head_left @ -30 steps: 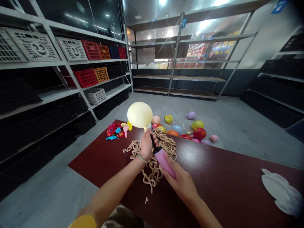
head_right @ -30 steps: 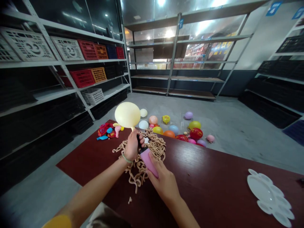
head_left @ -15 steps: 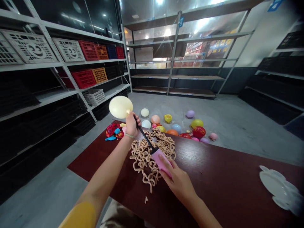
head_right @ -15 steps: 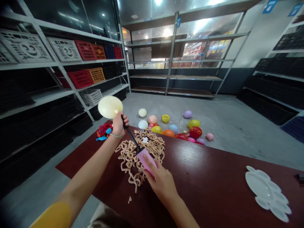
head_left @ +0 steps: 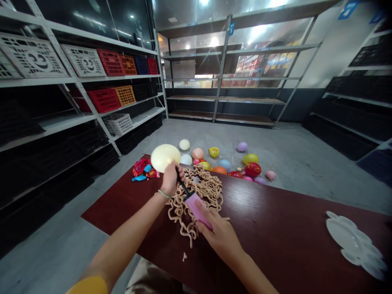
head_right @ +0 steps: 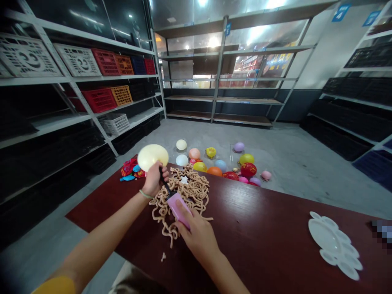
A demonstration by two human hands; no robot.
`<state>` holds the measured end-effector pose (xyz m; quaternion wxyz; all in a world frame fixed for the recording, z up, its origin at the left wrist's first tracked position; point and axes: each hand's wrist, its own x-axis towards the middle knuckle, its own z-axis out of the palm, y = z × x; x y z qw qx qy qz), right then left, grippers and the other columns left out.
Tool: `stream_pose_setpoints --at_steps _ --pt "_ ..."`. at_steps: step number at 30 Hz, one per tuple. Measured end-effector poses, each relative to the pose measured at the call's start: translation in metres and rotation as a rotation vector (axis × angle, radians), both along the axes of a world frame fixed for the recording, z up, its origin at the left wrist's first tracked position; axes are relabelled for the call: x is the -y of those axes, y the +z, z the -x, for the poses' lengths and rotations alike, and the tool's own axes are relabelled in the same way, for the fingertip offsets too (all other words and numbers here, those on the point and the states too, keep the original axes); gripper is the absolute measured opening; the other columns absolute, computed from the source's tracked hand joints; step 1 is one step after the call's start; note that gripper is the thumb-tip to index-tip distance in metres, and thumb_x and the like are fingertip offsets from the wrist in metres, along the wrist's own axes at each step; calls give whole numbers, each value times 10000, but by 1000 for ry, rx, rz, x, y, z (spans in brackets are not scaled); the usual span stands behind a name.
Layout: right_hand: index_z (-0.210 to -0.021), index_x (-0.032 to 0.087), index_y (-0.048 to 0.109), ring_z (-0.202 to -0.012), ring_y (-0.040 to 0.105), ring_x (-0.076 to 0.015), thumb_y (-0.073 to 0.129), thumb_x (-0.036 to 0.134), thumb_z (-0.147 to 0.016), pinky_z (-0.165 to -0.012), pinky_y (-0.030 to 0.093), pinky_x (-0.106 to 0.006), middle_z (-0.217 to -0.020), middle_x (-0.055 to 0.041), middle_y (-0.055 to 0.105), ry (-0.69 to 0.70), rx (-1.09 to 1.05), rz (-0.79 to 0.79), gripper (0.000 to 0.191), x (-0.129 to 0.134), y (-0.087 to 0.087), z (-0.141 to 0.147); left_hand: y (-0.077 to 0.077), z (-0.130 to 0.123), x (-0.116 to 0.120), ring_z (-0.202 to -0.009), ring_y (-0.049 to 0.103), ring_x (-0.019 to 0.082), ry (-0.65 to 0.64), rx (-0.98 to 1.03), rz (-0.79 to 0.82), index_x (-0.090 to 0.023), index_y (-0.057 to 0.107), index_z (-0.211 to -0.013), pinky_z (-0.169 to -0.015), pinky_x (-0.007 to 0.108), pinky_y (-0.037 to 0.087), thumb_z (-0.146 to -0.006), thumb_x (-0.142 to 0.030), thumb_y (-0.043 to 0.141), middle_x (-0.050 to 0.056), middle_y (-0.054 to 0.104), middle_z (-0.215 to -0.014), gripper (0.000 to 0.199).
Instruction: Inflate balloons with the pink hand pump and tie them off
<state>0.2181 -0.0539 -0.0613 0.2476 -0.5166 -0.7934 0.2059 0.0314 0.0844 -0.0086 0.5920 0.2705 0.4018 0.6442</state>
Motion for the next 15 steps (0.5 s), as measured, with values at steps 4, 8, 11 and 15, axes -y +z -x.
stream_pose_setpoints --at_steps 4,8,11,15 --pt "-1509 403 348 -1034 685 -248 511 341 -958 -862 553 -377 -1273 -58 636 29 22 -10 578 2 1 2 26 37 -25 -392 372 67 118 -24 -18 -217 405 -758 -356 165 287 -822 -264 546 -68 396 -576 162" --pt "-1514 399 339 -977 699 -239 502 346 -965 -829 560 -362 -1248 -61 643 9 35 -38 575 4 -1 2 32 34 -30 -392 362 63 182 -8 -50 -215 406 -766 -352 162 256 -838 -256 523 -69 382 -578 144" --pt "-1519 406 322 -931 711 -235 496 330 -965 -774 568 -342 -1200 -53 660 -46 59 -37 586 4 -3 -1 19 4 -13 -394 351 60 113 48 -15 -214 395 -759 -351 168 241 -854 -289 537 -67 376 -574 187" --pt "-1525 402 312 -963 709 -243 465 327 -979 -786 566 -344 -1192 -52 664 -87 61 -1 572 1 -5 -6 -11 -36 18 -419 384 67 -29 50 -22 -211 419 -777 -369 182 308 -875 -394 559 -55 419 -601 251"
